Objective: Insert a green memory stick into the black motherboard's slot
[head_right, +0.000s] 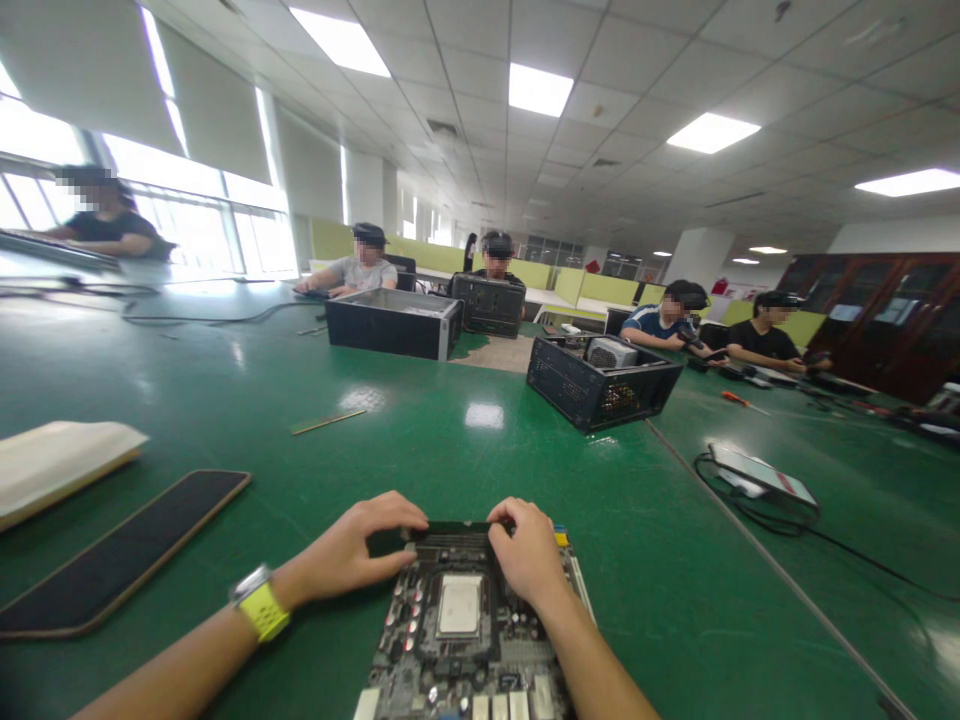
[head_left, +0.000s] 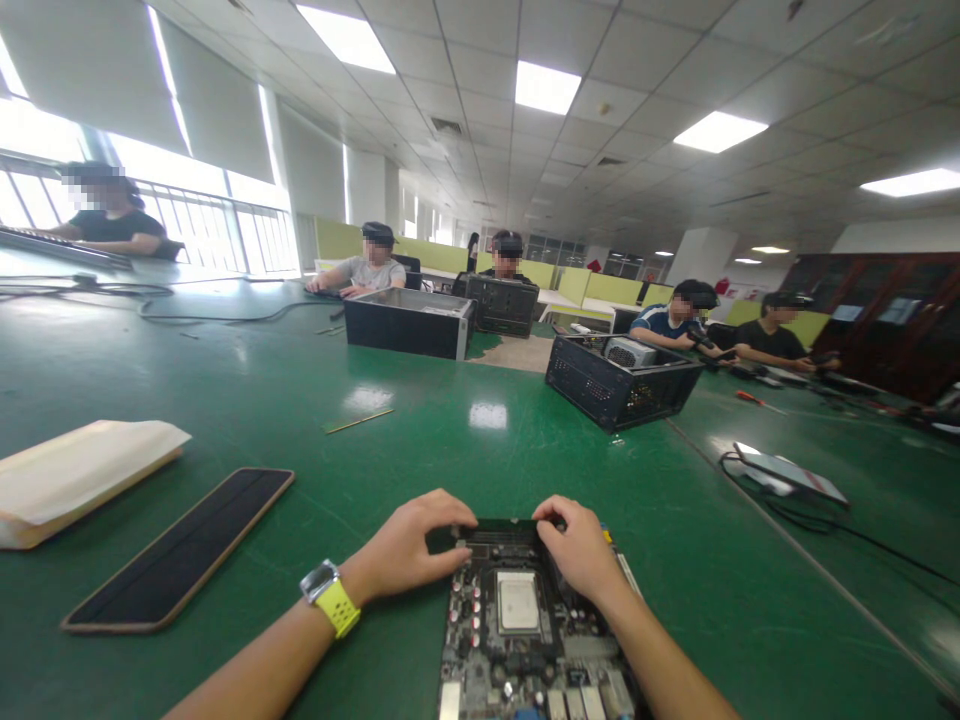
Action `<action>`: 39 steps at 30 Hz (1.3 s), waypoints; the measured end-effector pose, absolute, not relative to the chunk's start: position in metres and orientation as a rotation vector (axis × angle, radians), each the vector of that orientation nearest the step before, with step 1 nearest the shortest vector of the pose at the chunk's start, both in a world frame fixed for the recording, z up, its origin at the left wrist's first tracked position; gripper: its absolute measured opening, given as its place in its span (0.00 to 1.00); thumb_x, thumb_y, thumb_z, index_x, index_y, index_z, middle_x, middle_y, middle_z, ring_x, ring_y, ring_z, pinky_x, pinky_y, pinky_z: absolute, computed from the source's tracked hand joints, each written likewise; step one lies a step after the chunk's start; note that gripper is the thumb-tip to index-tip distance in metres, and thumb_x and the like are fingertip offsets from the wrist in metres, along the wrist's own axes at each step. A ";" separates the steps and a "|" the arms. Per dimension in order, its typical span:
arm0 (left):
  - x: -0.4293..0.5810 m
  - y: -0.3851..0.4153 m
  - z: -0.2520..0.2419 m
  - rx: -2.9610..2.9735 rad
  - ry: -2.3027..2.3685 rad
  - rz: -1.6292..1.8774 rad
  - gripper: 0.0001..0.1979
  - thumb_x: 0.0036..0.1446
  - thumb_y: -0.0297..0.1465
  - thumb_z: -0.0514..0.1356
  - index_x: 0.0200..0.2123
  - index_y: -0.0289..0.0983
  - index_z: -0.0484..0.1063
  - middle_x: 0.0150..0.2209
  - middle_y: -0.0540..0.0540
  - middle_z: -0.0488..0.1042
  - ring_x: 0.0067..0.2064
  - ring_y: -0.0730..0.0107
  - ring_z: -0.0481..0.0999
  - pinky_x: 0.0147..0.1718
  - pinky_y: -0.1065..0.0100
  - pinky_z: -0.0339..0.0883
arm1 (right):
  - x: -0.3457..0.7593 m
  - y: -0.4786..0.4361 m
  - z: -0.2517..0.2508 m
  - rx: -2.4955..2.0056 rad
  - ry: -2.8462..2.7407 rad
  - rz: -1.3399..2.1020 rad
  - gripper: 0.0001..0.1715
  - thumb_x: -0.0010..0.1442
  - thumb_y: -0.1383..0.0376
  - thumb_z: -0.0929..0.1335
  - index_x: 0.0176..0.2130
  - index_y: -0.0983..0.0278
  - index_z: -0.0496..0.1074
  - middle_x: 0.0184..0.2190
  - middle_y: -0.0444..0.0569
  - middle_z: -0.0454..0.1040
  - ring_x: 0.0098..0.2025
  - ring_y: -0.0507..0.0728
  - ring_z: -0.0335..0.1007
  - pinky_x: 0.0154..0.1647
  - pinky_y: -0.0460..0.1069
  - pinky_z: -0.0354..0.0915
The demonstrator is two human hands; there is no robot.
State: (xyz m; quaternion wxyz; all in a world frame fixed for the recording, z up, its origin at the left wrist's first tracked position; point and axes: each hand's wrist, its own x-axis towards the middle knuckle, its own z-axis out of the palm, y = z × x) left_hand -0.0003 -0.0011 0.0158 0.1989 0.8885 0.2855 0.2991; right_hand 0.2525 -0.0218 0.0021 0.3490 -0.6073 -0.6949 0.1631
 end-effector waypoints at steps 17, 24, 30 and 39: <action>0.000 -0.001 0.015 2.462 0.778 0.893 0.12 0.54 0.32 0.62 0.43 0.39 0.74 0.43 0.44 0.76 0.44 0.62 0.72 0.45 0.60 0.67 | 0.253 -0.021 0.000 -1.564 -1.806 0.406 0.10 0.50 0.69 0.62 0.29 0.62 0.73 0.30 0.46 0.75 0.36 0.55 0.68 0.40 0.48 0.60; 0.000 -0.001 0.017 2.472 0.794 0.864 0.12 0.53 0.31 0.62 0.43 0.39 0.75 0.43 0.44 0.76 0.44 0.62 0.73 0.46 0.61 0.67 | 0.252 -0.022 0.002 -1.556 -1.796 0.413 0.11 0.49 0.69 0.62 0.29 0.62 0.73 0.30 0.45 0.75 0.36 0.55 0.68 0.40 0.48 0.60; 0.000 -0.001 0.015 2.483 0.805 0.869 0.12 0.53 0.32 0.61 0.43 0.39 0.75 0.43 0.44 0.76 0.44 0.62 0.73 0.45 0.61 0.67 | 0.252 -0.022 0.002 -1.546 -1.791 0.402 0.10 0.49 0.69 0.62 0.29 0.62 0.74 0.30 0.46 0.76 0.36 0.55 0.69 0.40 0.48 0.61; 0.000 -0.001 0.016 2.482 0.810 0.848 0.12 0.53 0.32 0.62 0.43 0.40 0.75 0.43 0.44 0.77 0.44 0.62 0.73 0.46 0.61 0.67 | 0.253 -0.022 0.000 -1.554 -1.798 0.392 0.11 0.49 0.70 0.63 0.29 0.62 0.74 0.30 0.46 0.75 0.36 0.55 0.68 0.40 0.48 0.61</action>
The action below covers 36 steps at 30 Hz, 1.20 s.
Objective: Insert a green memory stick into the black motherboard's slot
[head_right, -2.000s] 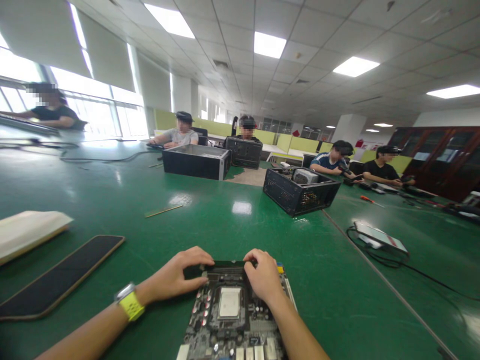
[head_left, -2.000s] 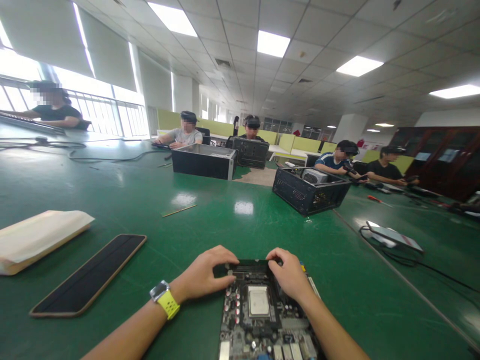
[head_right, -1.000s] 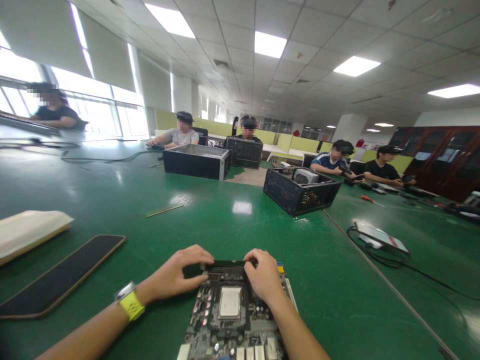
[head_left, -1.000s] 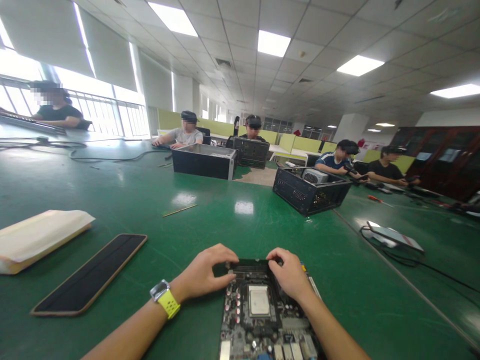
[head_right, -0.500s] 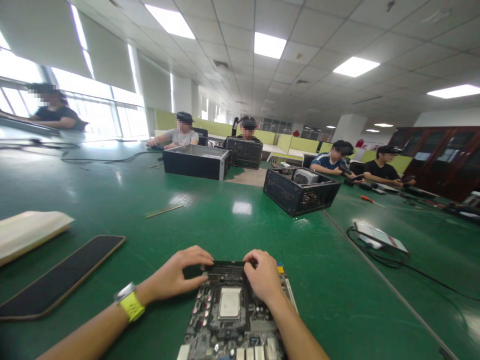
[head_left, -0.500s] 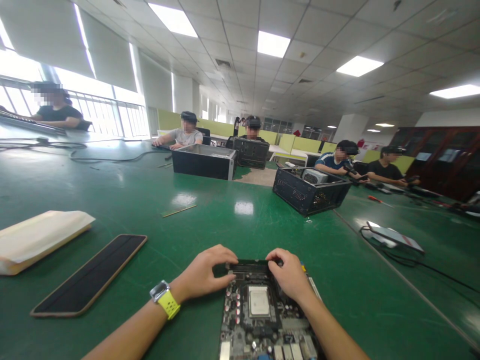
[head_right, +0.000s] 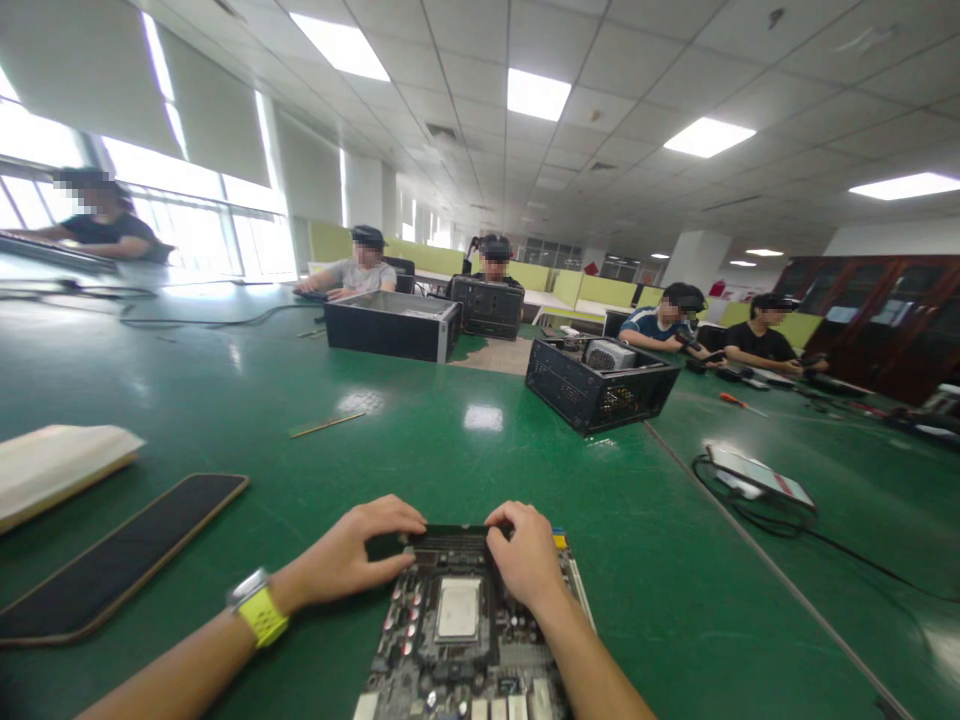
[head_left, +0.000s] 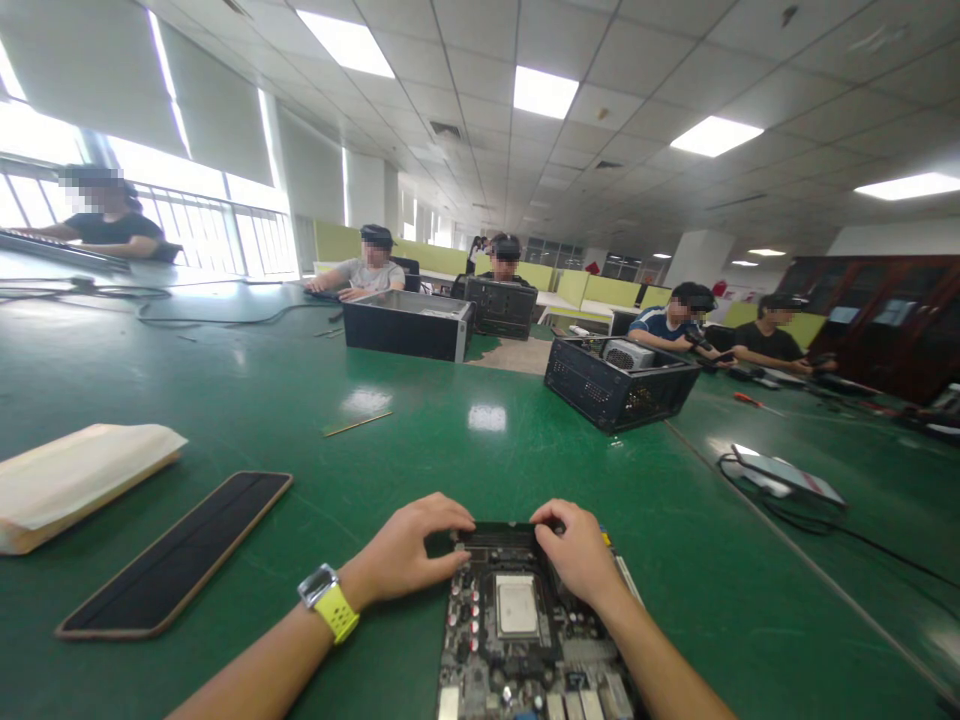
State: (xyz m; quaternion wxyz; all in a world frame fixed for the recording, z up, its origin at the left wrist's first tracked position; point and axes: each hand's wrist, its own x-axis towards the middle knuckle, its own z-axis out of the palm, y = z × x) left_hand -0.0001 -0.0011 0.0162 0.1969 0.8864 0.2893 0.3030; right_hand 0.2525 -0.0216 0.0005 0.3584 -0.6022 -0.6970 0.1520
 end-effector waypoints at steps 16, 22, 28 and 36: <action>0.000 0.000 0.014 2.489 0.817 0.798 0.12 0.53 0.31 0.62 0.42 0.39 0.75 0.43 0.45 0.77 0.45 0.62 0.73 0.47 0.62 0.66 | 0.252 -0.021 0.001 -1.568 -1.804 0.398 0.12 0.47 0.70 0.62 0.31 0.62 0.73 0.31 0.45 0.76 0.37 0.55 0.68 0.41 0.47 0.60; 0.000 -0.001 0.015 2.485 0.833 0.786 0.12 0.53 0.32 0.62 0.42 0.39 0.75 0.45 0.44 0.76 0.47 0.62 0.73 0.48 0.61 0.66 | 0.253 -0.020 -0.003 -1.573 -1.813 0.417 0.13 0.48 0.70 0.63 0.34 0.62 0.73 0.33 0.46 0.75 0.38 0.55 0.68 0.42 0.48 0.60; 0.000 -0.003 0.018 2.461 0.858 0.800 0.15 0.54 0.33 0.61 0.46 0.40 0.72 0.47 0.44 0.74 0.48 0.60 0.72 0.49 0.61 0.66 | 0.245 -0.034 0.021 -1.595 -1.854 0.172 0.09 0.53 0.66 0.65 0.36 0.61 0.73 0.36 0.47 0.74 0.42 0.58 0.65 0.45 0.50 0.58; -0.002 0.000 0.014 2.395 1.006 0.937 0.17 0.60 0.35 0.56 0.52 0.42 0.67 0.51 0.45 0.72 0.52 0.60 0.70 0.53 0.60 0.63 | 0.185 -0.086 0.022 -1.381 -2.397 0.032 0.21 0.53 0.45 0.66 0.32 0.59 0.73 0.30 0.46 0.75 0.36 0.58 0.68 0.37 0.50 0.60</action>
